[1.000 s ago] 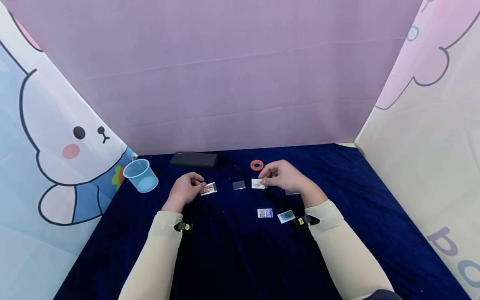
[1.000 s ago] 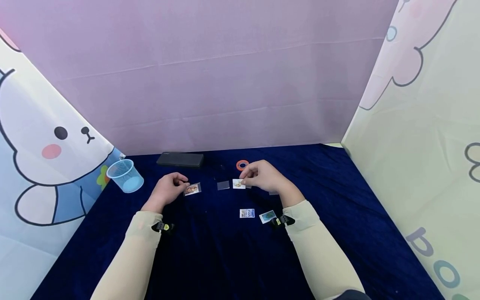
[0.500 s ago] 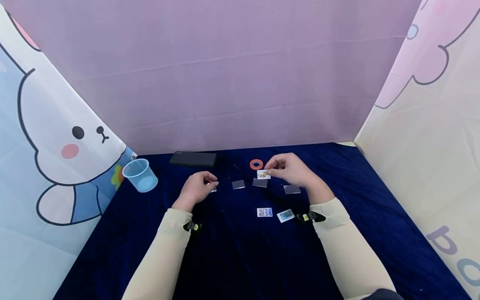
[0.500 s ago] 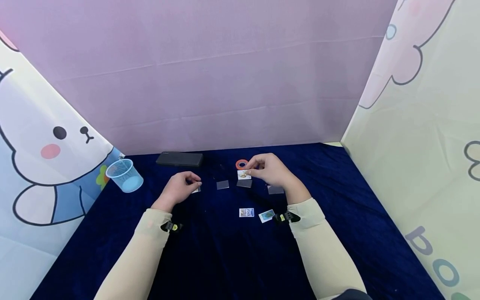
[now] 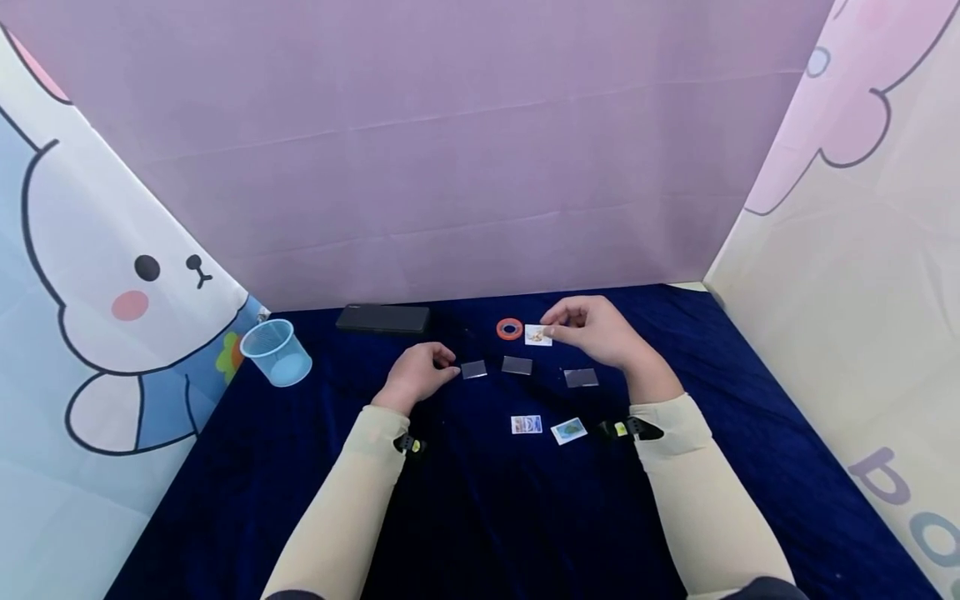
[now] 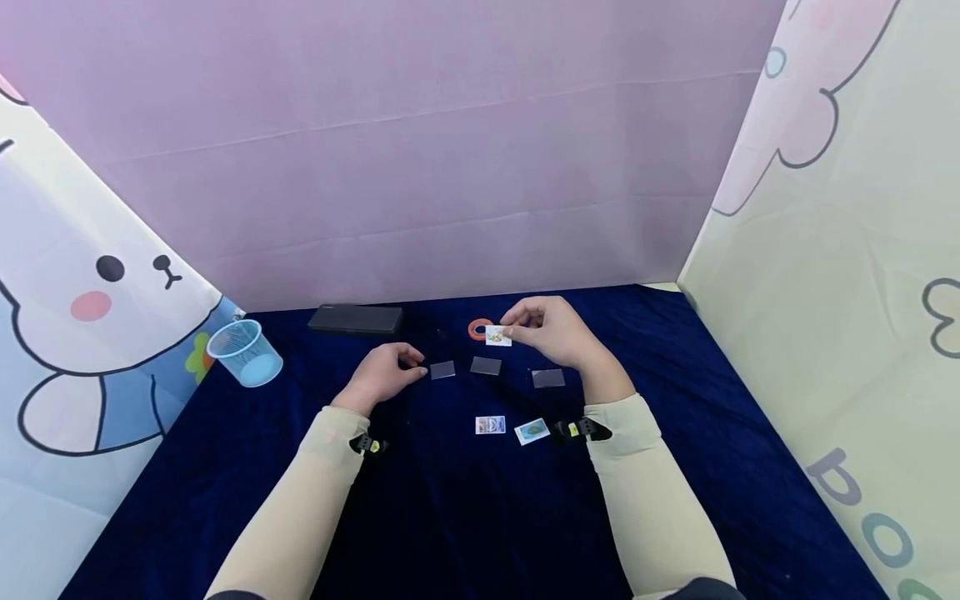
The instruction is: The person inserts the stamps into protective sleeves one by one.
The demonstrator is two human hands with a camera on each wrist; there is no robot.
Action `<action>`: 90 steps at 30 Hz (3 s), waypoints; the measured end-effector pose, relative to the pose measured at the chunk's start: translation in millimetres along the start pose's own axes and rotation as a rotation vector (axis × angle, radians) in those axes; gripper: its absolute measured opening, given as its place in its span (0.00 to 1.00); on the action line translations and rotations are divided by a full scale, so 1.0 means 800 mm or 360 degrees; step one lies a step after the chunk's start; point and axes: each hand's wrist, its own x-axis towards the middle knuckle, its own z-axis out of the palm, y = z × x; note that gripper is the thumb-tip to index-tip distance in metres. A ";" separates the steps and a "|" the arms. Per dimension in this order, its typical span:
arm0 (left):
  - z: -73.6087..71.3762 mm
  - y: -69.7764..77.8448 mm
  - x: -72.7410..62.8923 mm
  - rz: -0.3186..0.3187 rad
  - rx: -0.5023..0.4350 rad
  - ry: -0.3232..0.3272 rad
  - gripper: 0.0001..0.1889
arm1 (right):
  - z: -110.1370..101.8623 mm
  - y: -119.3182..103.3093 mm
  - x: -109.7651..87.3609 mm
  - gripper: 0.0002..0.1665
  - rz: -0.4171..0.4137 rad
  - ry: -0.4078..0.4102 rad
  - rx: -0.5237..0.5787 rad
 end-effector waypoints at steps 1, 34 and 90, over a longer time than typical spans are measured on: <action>0.002 0.001 0.002 -0.0010 0.0010 -0.0004 0.15 | -0.001 -0.001 -0.001 0.05 0.0001 0.0004 0.0005; 0.006 0.014 -0.007 0.0019 -0.0111 0.0002 0.04 | -0.017 -0.015 -0.012 0.07 -0.0024 0.0104 0.0129; -0.084 0.115 -0.077 0.0575 -0.0777 0.0342 0.12 | 0.021 -0.082 -0.022 0.03 -0.0330 0.0361 0.0259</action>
